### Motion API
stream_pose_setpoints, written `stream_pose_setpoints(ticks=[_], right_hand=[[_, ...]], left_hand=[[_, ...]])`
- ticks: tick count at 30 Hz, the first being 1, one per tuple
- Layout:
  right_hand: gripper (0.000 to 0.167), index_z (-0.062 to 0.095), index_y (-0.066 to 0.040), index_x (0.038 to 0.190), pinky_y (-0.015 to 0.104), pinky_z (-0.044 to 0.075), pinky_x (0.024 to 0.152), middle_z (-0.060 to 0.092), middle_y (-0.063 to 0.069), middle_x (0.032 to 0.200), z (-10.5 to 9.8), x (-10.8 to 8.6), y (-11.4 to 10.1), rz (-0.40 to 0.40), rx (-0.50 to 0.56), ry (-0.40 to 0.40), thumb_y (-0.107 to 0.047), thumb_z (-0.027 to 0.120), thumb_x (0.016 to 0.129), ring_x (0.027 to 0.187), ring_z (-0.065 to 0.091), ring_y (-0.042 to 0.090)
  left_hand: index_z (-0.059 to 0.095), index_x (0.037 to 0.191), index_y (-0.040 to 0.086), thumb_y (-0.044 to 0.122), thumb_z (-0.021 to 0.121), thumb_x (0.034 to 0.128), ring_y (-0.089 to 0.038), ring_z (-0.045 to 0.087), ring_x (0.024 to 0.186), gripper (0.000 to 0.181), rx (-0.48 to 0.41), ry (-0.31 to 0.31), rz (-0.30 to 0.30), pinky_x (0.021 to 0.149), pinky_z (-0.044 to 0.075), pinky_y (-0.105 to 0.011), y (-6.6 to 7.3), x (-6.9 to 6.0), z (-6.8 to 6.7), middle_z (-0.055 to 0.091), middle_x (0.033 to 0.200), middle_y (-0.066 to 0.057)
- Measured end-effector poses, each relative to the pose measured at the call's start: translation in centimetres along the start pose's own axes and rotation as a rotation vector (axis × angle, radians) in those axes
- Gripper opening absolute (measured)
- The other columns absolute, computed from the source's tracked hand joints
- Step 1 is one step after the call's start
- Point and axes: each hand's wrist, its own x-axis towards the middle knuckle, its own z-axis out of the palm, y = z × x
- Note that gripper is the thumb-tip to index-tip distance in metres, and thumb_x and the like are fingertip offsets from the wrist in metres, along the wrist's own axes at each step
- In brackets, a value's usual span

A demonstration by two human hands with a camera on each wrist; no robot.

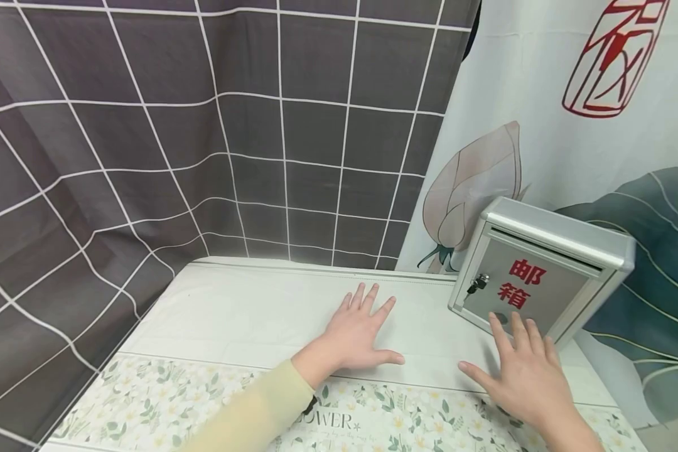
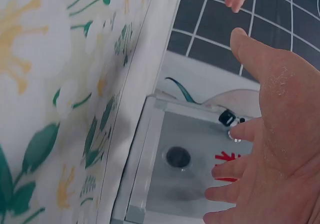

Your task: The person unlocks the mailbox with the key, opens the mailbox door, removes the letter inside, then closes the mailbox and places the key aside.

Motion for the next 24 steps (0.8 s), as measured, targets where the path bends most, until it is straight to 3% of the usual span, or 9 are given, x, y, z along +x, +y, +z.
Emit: stream_pose_setpoints(ticks=[5,15,20,24], right_hand=[[0.126,0.025,0.005,0.172,0.092,0.010,0.120,0.021,0.049,0.167,0.2,-0.2,0.8,0.034,-0.010,0.009,-0.077,0.077,0.091,0.148,0.021,0.072],[0.127,0.024,0.007,0.171,0.092,0.009,0.120,0.025,0.052,0.162,0.3,-1.3,2.4,0.049,-0.008,0.041,-0.076,0.077,0.091,0.147,0.024,0.072],[0.127,0.020,0.006,0.173,0.091,0.012,0.120,0.024,0.051,0.162,0.2,-1.6,2.7,0.050,-0.006,0.063,-0.074,0.077,0.093,0.148,0.025,0.070],[0.127,0.024,0.008,0.171,0.094,0.023,0.112,0.026,0.051,0.161,-0.1,-1.7,2.9,0.054,-0.003,0.077,-0.072,0.080,0.091,0.142,0.029,0.074]], left_hand=[[0.018,0.181,0.031,0.099,0.046,0.0910,-0.043,0.012,0.170,0.116,-0.001,-0.002,0.004,0.138,0.025,-0.055,0.8,0.6,0.2,0.014,0.186,-0.017],[0.017,0.181,0.031,0.098,0.045,0.0921,-0.042,0.016,0.170,0.114,-0.010,-0.003,0.033,0.138,0.025,-0.052,2.3,1.3,0.5,0.016,0.185,-0.016],[0.018,0.181,0.030,0.097,0.045,0.0929,-0.041,0.018,0.170,0.114,-0.035,0.010,0.050,0.137,0.026,-0.051,2.9,1.6,0.5,0.018,0.185,-0.016],[0.018,0.181,0.030,0.097,0.045,0.0934,-0.038,0.020,0.169,0.113,-0.052,0.025,0.060,0.137,0.027,-0.048,3.4,1.9,0.6,0.020,0.185,-0.014]])
